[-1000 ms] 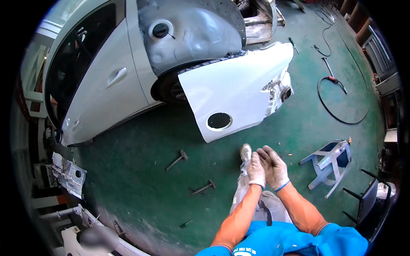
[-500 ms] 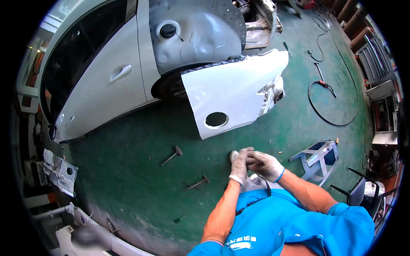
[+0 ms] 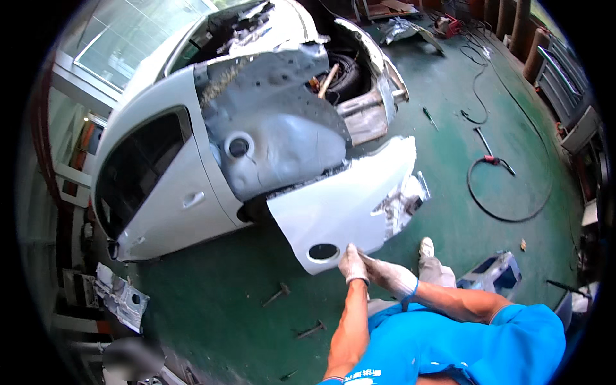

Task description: The person uses a hammer and dolly to straighten dents on a detached white car bumper. They repeatedly strike the metal along the lower edge and around a circular cutout, then flip the bumper to inspect the surface and fit it against the vehicle.

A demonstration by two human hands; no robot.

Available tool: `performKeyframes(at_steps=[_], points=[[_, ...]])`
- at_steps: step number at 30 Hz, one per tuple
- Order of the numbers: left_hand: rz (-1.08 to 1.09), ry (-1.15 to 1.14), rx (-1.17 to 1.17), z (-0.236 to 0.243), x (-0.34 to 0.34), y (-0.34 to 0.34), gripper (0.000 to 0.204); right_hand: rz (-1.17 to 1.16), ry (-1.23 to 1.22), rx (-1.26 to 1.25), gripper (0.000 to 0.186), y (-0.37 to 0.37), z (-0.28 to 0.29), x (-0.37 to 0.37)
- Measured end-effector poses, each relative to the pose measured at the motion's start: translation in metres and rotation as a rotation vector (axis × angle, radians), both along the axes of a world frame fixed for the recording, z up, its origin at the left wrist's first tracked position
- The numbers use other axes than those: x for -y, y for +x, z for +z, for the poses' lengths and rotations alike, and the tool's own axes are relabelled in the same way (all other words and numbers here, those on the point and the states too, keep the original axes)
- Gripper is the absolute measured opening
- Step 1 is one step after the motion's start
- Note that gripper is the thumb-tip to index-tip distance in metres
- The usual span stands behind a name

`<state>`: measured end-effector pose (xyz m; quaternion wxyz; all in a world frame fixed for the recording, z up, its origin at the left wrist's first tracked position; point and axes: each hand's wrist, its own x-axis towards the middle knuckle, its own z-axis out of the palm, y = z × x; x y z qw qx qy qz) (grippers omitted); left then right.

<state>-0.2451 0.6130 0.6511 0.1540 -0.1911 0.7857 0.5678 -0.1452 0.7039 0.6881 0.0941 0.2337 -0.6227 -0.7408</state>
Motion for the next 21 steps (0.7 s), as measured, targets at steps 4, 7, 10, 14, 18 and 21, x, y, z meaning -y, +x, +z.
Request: performKeyframes(at_steps=[4, 7, 10, 14, 18, 21], points=[[0.076, -0.077, -0.088, -0.004, -0.026, -0.004, 0.050, -0.075, -1.066, 0.270, 0.052, -0.015, 0.001, -0.057], [0.000, 0.253, -0.180, 0.081, -0.065, 0.011, 0.044, -0.695, -2.592, 0.747, 0.045, -0.030, 0.066, -0.126], [-0.422, 0.301, -0.382, 0.141, -0.094, 0.031, 0.037, -1.021, -3.232, 0.887, 0.053, -0.037, 0.085, -0.154], [-0.205, 0.289, -0.428, 0.110, -0.100, 0.021, 0.038, -1.099, -3.462, 0.886, 0.053, -0.045, 0.101, -0.138], [0.375, 0.399, -0.229, 0.100, -0.074, -0.004, 0.041, -0.121, -2.855, 1.137, 0.053, -0.055, 0.100, -0.117], [0.350, 0.331, -0.253, 0.082, -0.067, -0.003, 0.041, 0.152, -2.652, 1.084, 0.065, -0.041, 0.092, -0.117]])
